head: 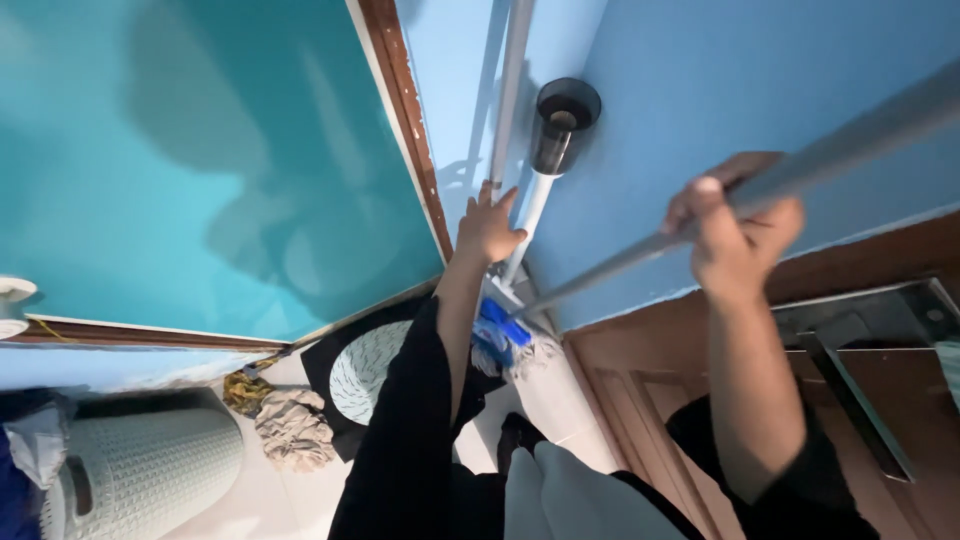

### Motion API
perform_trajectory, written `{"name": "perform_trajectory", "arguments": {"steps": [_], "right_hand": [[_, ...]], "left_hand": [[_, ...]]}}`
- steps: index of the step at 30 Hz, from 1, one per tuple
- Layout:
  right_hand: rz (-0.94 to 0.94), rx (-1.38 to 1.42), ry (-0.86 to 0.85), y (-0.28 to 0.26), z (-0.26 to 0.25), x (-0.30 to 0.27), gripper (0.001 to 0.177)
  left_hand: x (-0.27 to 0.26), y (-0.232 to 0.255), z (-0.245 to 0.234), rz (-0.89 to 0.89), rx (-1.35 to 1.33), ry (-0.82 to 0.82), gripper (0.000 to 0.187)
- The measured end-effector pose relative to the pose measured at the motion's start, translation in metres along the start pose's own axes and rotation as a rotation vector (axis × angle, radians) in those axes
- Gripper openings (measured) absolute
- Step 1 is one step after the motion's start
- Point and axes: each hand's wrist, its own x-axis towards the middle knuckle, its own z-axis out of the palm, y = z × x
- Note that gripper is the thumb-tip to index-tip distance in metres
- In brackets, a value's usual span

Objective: Mopping the floor in a cluttered room using a string mop

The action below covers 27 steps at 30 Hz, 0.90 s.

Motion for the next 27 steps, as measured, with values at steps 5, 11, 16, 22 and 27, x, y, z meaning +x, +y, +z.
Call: {"name": "perform_trajectory", "arguments": {"steps": [5,11,16,22,27], "right_hand": [[-0.169,0.111,-0.042,-0.024,-0.033,0.006,0.014],[0.027,0.045,-0.057,-0.069,-0.039,-0.003,0.012],[0.363,-0.094,0.186,-0.062,-0.079,-0.023,0.028],[0.466,-0.220,0.072,-0.038,-0.157,-0.044,0.048],[0.490,-0.540,-0.274,0.032,-0.315,-0.159,0.075]], "left_hand": [[0.026,-0.024,0.016,0.010,-0.257,0.076,0.071],[0.112,-0.054,0.085,0.273,-0.240,0.439,0.062],[0.086,-0.023,0.067,0.365,-0.209,0.682,0.057],[0.090,-0.009,0.058,0.493,-0.108,0.842,0.061],[0.085,0.012,0.041,0.466,-0.111,0.889,0.060]]}}
